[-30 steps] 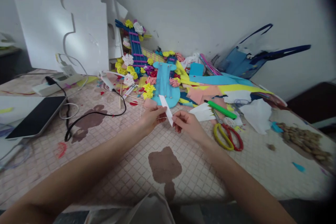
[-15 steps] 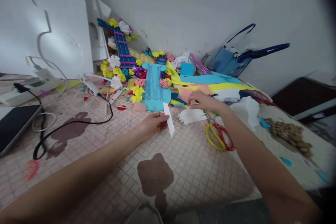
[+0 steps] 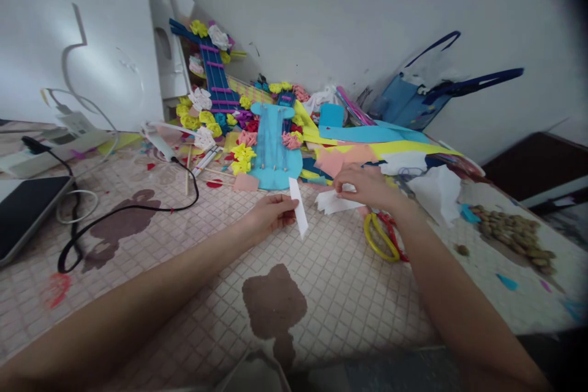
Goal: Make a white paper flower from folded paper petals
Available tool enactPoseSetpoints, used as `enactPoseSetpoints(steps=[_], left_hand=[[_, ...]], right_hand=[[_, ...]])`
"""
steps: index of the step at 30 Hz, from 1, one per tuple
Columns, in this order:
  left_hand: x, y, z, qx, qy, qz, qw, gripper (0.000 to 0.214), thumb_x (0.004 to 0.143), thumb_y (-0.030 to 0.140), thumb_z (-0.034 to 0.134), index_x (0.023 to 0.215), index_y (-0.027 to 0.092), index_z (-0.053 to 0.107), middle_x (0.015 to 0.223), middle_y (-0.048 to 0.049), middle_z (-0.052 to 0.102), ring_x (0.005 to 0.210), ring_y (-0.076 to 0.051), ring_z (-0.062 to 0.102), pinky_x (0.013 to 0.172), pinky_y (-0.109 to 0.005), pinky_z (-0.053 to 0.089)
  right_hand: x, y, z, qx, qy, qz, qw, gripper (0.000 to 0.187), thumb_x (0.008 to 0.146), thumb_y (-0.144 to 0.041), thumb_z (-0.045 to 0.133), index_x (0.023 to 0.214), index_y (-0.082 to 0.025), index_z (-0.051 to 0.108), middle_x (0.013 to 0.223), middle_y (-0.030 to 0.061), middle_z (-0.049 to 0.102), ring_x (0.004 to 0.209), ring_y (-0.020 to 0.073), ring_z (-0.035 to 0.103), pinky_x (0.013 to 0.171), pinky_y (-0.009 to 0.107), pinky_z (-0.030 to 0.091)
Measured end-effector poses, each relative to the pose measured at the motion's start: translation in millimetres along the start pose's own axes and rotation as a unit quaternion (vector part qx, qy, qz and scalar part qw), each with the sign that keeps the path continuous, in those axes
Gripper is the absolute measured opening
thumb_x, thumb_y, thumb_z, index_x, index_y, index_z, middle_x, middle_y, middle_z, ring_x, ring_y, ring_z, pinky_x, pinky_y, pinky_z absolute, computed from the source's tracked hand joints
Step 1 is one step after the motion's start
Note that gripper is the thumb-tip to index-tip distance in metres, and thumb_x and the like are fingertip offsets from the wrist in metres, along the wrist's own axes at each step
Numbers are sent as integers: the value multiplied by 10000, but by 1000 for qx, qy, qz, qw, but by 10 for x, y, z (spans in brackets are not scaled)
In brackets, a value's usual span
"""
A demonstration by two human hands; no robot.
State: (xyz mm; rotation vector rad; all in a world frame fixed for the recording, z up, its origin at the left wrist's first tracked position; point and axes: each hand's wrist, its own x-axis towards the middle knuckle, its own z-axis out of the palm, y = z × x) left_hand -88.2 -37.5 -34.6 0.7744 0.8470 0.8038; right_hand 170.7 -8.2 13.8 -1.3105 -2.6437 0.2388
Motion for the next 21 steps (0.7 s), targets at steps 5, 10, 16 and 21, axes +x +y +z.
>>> enactPoseSetpoints(steps=[5, 10, 16, 21], left_hand=[[-2, -9, 5, -19, 7, -16, 1000, 135, 709, 164, 735, 690, 112, 612, 664, -9, 599, 577, -60, 566, 567, -183, 470], [-1, -12, 2, -16, 8, -16, 1000, 137, 714, 162, 731, 693, 108, 606, 659, -5, 598, 564, -53, 560, 569, -180, 466], [-11, -15, 0, -10, 2, -16, 1000, 151, 725, 161, 724, 688, 102, 590, 667, -13, 606, 566, -56, 569, 582, -181, 473], [-17, -15, 4, -12, -3, -11, 1000, 199, 687, 176, 760, 666, 101, 577, 643, -5, 595, 553, -54, 562, 571, -178, 467]], right_hand=[[-39, -9, 31, -6, 7, -27, 1000, 134, 836, -279, 533, 734, -210, 586, 863, 50, 624, 922, 229, 504, 844, 394, 374], [-53, 22, 91, -20, 7, -8, 1000, 104, 833, -296, 546, 810, -208, 597, 919, 64, 598, 959, 240, 492, 842, 395, 376], [-35, 2, 109, -7, -10, 3, 1000, 158, 847, -301, 532, 961, -221, 606, 994, 66, 603, 997, 249, 487, 855, 398, 374], [-25, -26, 105, -4, -34, 15, 999, 161, 862, -297, 508, 946, -210, 615, 977, 76, 595, 979, 247, 485, 843, 382, 374]])
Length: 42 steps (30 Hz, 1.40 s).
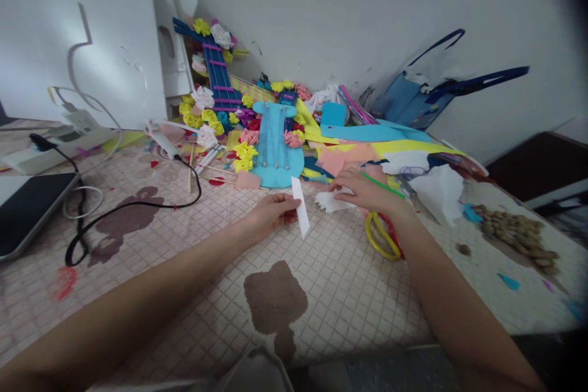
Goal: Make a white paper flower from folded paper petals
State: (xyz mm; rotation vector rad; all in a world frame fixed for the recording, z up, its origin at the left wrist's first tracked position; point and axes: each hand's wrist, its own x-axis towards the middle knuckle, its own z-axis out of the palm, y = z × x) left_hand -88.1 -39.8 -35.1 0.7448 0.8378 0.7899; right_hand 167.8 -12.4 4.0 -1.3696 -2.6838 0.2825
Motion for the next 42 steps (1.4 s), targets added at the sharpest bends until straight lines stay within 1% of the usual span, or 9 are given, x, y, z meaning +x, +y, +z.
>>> enactPoseSetpoints(steps=[9, 13, 15, 18, 20, 22, 26, 32, 42], left_hand=[[-7, -3, -2, 1, -6, 5, 1000, 215, 695, 172, 753, 645, 105, 556, 651, -5, 595, 556, -51, 556, 578, -183, 470], [6, -12, -22, -6, -11, 6, 1000, 188, 710, 172, 741, 678, 105, 568, 655, -11, 599, 571, -62, 571, 575, -182, 478], [10, -12, -31, -11, -10, 10, 1000, 183, 706, 179, 745, 698, 106, 577, 656, -16, 604, 575, -69, 577, 564, -181, 480], [3, -8, -38, -14, -10, 15, 1000, 191, 701, 191, 753, 705, 109, 580, 656, -20, 609, 575, -74, 583, 556, -183, 481], [-12, -6, -40, -12, -15, 19, 1000, 191, 706, 198, 751, 709, 111, 581, 670, -19, 616, 577, -74, 588, 562, -186, 484], [-30, -4, -43, -12, -18, 22, 1000, 185, 711, 201, 747, 720, 112, 585, 696, -19, 626, 586, -74, 597, 575, -190, 489], [-55, 0, -51, -11, -16, 25, 999, 175, 710, 195, 748, 729, 113, 594, 709, -16, 632, 592, -72, 603, 585, -189, 496], [-49, -6, -63, -4, -18, 24, 1000, 151, 732, 208, 729, 740, 108, 616, 708, -25, 643, 586, -77, 614, 566, -182, 505], [-77, -5, -45, 8, -15, 36, 999, 190, 711, 256, 750, 754, 97, 654, 707, -48, 673, 604, -98, 641, 582, -186, 520]], right_hand=[[-19, 21, 5, 1, 50, -5, 999, 151, 803, -334, 593, 741, -202, 553, 852, 51, 579, 909, 233, 494, 810, 370, 369], [-63, -158, -119, 77, 124, 28, 989, 187, 792, -338, 611, 694, -196, 539, 775, 36, 580, 819, 200, 514, 734, 337, 384], [-62, -322, -157, 183, 171, 77, 965, 208, 782, -358, 624, 706, -195, 520, 720, 8, 547, 664, 145, 489, 592, 280, 370], [-9, -589, -106, 360, 203, 104, 905, 266, 752, -390, 659, 697, -199, 483, 592, -52, 447, 489, 77, 394, 444, 224, 285], [46, -726, -6, 436, 178, 121, 874, 285, 752, -413, 657, 690, -200, 478, 527, -74, 410, 429, 61, 364, 393, 208, 249], [95, -803, 113, 492, 157, 131, 847, 277, 757, -418, 653, 703, -198, 494, 511, -74, 439, 421, 61, 394, 378, 197, 271], [136, -823, 287, 547, 146, 144, 812, 254, 743, -395, 670, 728, -191, 520, 499, -66, 496, 413, 64, 441, 364, 183, 309], [132, -823, 371, 564, 139, 166, 797, 273, 722, -404, 682, 710, -191, 512, 471, -69, 504, 374, 58, 431, 328, 170, 283], [134, -860, 447, 557, 140, 163, 802, 266, 738, -420, 661, 740, -192, 522, 486, -74, 499, 372, 56, 435, 327, 169, 305]])
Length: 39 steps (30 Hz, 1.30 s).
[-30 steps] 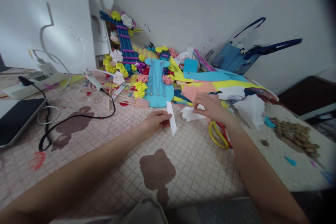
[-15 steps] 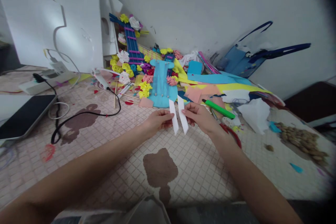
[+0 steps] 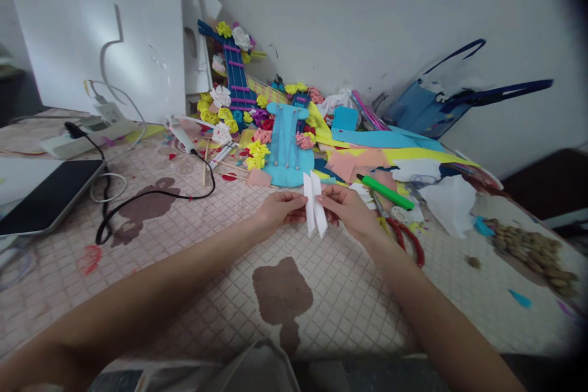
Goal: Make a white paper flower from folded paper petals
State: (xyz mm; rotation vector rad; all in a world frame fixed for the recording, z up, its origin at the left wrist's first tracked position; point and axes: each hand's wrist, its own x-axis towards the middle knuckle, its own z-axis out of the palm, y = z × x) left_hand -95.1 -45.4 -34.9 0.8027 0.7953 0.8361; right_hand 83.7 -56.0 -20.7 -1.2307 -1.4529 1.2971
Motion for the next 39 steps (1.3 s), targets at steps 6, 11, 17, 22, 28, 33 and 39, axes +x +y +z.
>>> enactPoseSetpoints(steps=[6, 11, 17, 22, 28, 33, 39], left_hand=[[-10, 12, 4, 38, -2, -15, 999, 259, 685, 314, 767, 780, 87, 684, 723, -89, 697, 613, -117, 649, 559, -192, 516], [0, 4, -3, 41, 4, -13, 999, 253, 653, 304, 788, 753, 93, 689, 702, -74, 691, 576, -108, 632, 537, -199, 509], [19, -9, -20, 52, 10, -12, 999, 238, 652, 298, 785, 752, 100, 699, 718, -68, 689, 589, -108, 628, 549, -211, 516], [4, -11, -7, 58, 2, -7, 998, 235, 645, 292, 786, 730, 91, 700, 700, -60, 686, 594, -110, 627, 557, -209, 521], [-7, 58, 25, 0, 32, 19, 999, 112, 729, 190, 721, 723, 86, 680, 708, -67, 692, 588, -113, 632, 559, -212, 523], [23, 61, -6, -46, 42, 32, 998, 94, 774, 159, 675, 733, 76, 660, 709, -69, 684, 600, -114, 638, 602, -236, 534], [37, 27, -30, -59, 36, 29, 997, 104, 748, 169, 703, 734, 77, 654, 681, -53, 663, 588, -108, 623, 586, -227, 516]], right_hand=[[-3, 52, 58, -31, 3, -19, 999, 250, 762, -406, 639, 724, -196, 508, 480, -77, 485, 373, 63, 437, 333, 175, 322], [-10, 61, 83, -57, -4, -26, 998, 236, 778, -403, 619, 726, -192, 526, 493, -67, 488, 384, 66, 438, 339, 180, 331], [-30, 31, 103, -93, -2, -33, 995, 227, 803, -403, 583, 738, -191, 534, 535, -52, 508, 408, 76, 470, 365, 194, 369], [-35, 30, 126, -130, 4, -40, 991, 231, 797, -412, 583, 743, -193, 535, 598, -33, 532, 454, 88, 477, 397, 211, 380], [-59, 20, 163, -183, 61, -117, 974, 248, 866, -437, 490, 874, -207, 580, 808, 33, 610, 652, 145, 568, 554, 273, 478], [-93, 54, 303, -269, 70, -206, 938, 398, 914, -429, 399, 1245, -242, 516, 1237, 117, 512, 1120, 235, 512, 911, 404, 465], [-89, 115, 365, -310, 37, -232, 921, 459, 929, -425, 360, 1343, -244, 445, 1314, 115, 472, 1245, 249, 420, 1061, 454, 336]])
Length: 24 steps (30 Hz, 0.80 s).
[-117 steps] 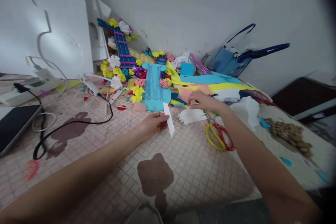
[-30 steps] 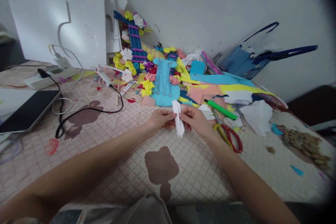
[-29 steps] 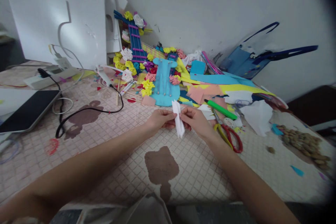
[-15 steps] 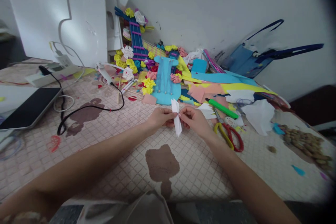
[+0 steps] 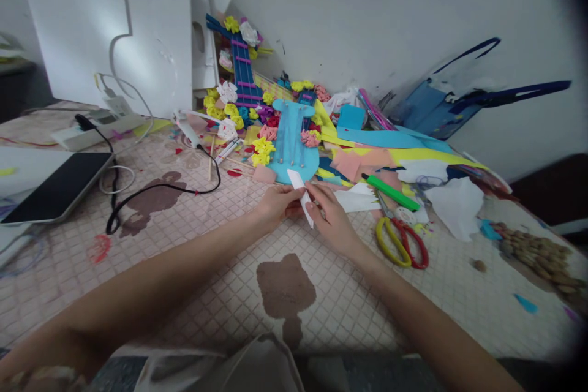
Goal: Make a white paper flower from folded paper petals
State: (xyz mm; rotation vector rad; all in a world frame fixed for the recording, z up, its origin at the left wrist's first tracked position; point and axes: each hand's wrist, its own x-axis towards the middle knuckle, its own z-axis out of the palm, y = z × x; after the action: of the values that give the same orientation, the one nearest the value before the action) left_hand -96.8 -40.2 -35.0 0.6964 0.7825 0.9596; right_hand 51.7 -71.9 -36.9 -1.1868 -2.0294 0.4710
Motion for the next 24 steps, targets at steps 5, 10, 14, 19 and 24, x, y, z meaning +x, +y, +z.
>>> enactPoseSetpoints(steps=[5, 10, 14, 19, 24], left_hand=[[-8, 13, 14, -5, -3, 1, 1000, 106, 751, 181, 694, 743, 83, 653, 679, -50, 655, 599, -106, 606, 598, -228, 495], [19, -35, 22, 0, 35, 75, 997, 129, 709, 209, 717, 687, 98, 656, 672, -25, 649, 613, -95, 580, 647, -230, 469], [5, -80, 40, 17, 31, 93, 995, 116, 719, 204, 699, 693, 98, 657, 678, -23, 642, 618, -91, 574, 647, -229, 463], [-77, -17, 90, 13, -41, 47, 998, 152, 808, 247, 617, 797, 95, 627, 658, -40, 634, 451, -102, 532, 431, -233, 404], [-75, 109, 102, -63, -12, 10, 998, 149, 914, 203, 459, 916, 131, 590, 841, -75, 689, 669, -148, 653, 591, -271, 524]], right_hand=[[0, -19, -20, 58, -10, 30, 998, 449, 912, -425, 404, 1314, -229, 451, 1297, 130, 488, 1192, 251, 471, 949, 419, 444], [10, -47, -7, 126, 38, 125, 983, 358, 832, -440, 548, 1104, -211, 506, 1046, 92, 592, 881, 195, 587, 639, 304, 507], [30, -51, -5, 174, 3, 161, 971, 226, 808, -427, 575, 856, -207, 548, 758, 19, 608, 648, 144, 556, 537, 266, 443], [30, -76, -9, 280, -90, 214, 931, 307, 790, -498, 573, 715, -202, 541, 637, 0, 645, 460, 110, 526, 425, 246, 377], [-3, -86, 23, 340, -109, 237, 904, 308, 762, -486, 626, 769, -182, 579, 684, 15, 683, 478, 102, 577, 416, 218, 380]])
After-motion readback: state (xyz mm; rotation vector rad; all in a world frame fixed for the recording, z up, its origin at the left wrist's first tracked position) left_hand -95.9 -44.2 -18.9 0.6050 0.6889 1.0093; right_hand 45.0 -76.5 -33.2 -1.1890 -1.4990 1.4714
